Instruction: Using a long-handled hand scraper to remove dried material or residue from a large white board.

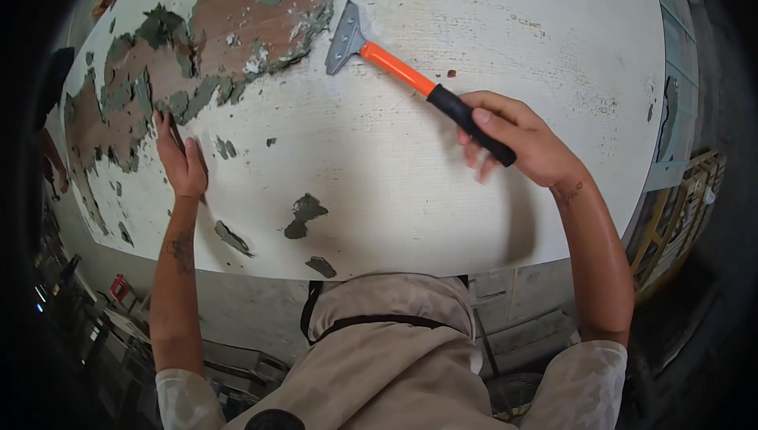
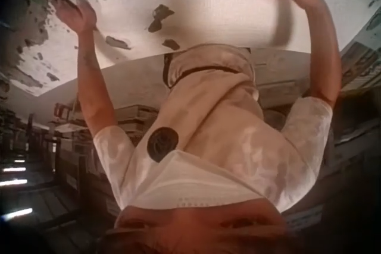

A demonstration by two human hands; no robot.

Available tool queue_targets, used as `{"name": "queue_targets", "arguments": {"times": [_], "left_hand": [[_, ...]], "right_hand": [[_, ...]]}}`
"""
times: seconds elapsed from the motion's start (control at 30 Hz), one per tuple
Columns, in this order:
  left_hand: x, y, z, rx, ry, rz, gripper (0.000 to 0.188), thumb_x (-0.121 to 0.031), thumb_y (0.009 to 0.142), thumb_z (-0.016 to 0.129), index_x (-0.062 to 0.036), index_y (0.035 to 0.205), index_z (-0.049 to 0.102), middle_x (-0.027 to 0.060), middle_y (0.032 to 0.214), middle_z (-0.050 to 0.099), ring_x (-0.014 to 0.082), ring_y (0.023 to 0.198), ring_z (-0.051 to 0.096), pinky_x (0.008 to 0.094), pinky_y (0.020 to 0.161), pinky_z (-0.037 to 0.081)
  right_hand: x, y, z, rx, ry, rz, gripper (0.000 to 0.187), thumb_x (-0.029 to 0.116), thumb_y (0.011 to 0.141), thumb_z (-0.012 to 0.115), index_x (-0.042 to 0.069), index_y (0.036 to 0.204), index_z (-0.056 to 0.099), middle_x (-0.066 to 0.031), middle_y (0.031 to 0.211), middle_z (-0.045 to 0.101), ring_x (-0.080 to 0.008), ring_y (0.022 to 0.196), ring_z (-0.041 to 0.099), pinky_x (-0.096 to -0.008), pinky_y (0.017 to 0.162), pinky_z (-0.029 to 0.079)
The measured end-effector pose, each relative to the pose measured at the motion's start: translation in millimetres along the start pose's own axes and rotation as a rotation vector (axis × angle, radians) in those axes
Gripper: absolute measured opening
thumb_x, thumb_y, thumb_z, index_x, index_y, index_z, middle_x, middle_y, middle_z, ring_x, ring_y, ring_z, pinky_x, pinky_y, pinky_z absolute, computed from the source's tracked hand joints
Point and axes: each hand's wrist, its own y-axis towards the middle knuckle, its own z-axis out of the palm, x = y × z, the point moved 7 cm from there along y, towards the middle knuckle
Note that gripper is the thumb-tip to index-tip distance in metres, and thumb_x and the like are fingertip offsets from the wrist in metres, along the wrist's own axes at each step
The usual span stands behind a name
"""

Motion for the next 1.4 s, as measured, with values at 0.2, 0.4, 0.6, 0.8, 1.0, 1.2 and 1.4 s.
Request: {"name": "queue_targets", "arguments": {"times": [0.2, 0.4, 0.6, 0.8, 1.0, 1.2, 1.4], "left_hand": [[2.6, 0.1, 1.6, -0.006, 0.000, 0.021, 0.069, -0.027, 0.100, 0.055, 0.0055, 0.156, 0.034, 0.0297, 0.167, 0.027, 0.0424, 0.154, 0.030, 0.0573, 0.125, 0.014], [5.2, 5.5, 4.3, -0.043, -0.008, 0.015, 0.068, -0.028, 0.099, 0.056, 0.0044, 0.156, 0.036, 0.0298, 0.166, 0.029, 0.0436, 0.154, 0.030, 0.0599, 0.124, 0.014], [9.7, -0.9, 5.5, -0.047, -0.036, 0.007, 0.070, -0.028, 0.097, 0.058, 0.0062, 0.155, 0.037, 0.0317, 0.165, 0.030, 0.0457, 0.153, 0.030, 0.0580, 0.124, 0.016], [-0.1, -1.0, 5.1, -0.013, 0.010, 0.045, 0.067, -0.027, 0.099, 0.057, 0.0064, 0.154, 0.038, 0.0326, 0.163, 0.032, 0.0457, 0.150, 0.034, 0.0539, 0.123, 0.020], [-2.5, -0.4, -0.3, -0.049, -0.003, 0.079, 0.064, -0.023, 0.100, 0.055, 0.0095, 0.153, 0.038, 0.0342, 0.162, 0.033, 0.0451, 0.148, 0.036, 0.0495, 0.123, 0.023], [2.0, -3.0, 4.3, -0.067, -0.025, 0.075, 0.065, -0.025, 0.101, 0.054, 0.0098, 0.153, 0.038, 0.0326, 0.164, 0.031, 0.0444, 0.147, 0.037, 0.0491, 0.123, 0.023], [-0.7, 0.1, 1.2, -0.039, 0.027, 0.067, 0.065, -0.025, 0.101, 0.054, 0.0088, 0.154, 0.037, 0.0319, 0.163, 0.033, 0.0447, 0.148, 0.037, 0.0501, 0.123, 0.023]], "right_hand": [[-23.6, 16.2, 14.3, 0.089, -0.158, 0.185, 0.043, 0.043, 0.112, 0.045, 0.004, 0.118, 0.063, 0.0036, 0.071, 0.049, -0.0046, 0.053, 0.037, -0.0234, 0.046, 0.027], [-37.5, 6.9, 4.9, -0.098, -0.446, 0.197, 0.053, 0.048, 0.113, 0.041, 0.006, 0.082, 0.054, 0.0032, 0.060, 0.044, -0.0072, 0.049, 0.041, -0.0264, 0.046, 0.035], [-18.4, 16.6, 22.7, -0.105, -0.554, 0.198, 0.058, 0.051, 0.111, 0.042, 0.007, 0.075, 0.050, 0.0022, 0.059, 0.045, -0.0071, 0.049, 0.042, -0.0273, 0.046, 0.036], [-19.0, 26.1, 35.8, -0.129, -0.567, 0.102, 0.060, 0.053, 0.111, 0.043, 0.006, 0.074, 0.051, 0.0025, 0.059, 0.045, -0.0068, 0.047, 0.041, -0.0275, 0.045, 0.036], [-21.2, 19.3, 39.9, -0.144, -0.632, 0.063, 0.061, 0.052, 0.111, 0.043, 0.004, 0.076, 0.054, 0.0008, 0.058, 0.047, -0.0089, 0.048, 0.045, -0.0287, 0.046, 0.038], [-31.7, 27.0, 35.9, -0.156, -0.562, 0.075, 0.062, 0.054, 0.111, 0.043, 0.005, 0.074, 0.054, 0.0007, 0.058, 0.047, -0.0086, 0.047, 0.043, -0.0291, 0.045, 0.037], [-30.7, 33.6, 38.5, -0.162, -0.588, 0.104, 0.064, 0.057, 0.110, 0.042, 0.006, 0.072, 0.050, 0.0007, 0.058, 0.046, -0.0079, 0.047, 0.042, -0.0284, 0.044, 0.037]]}}
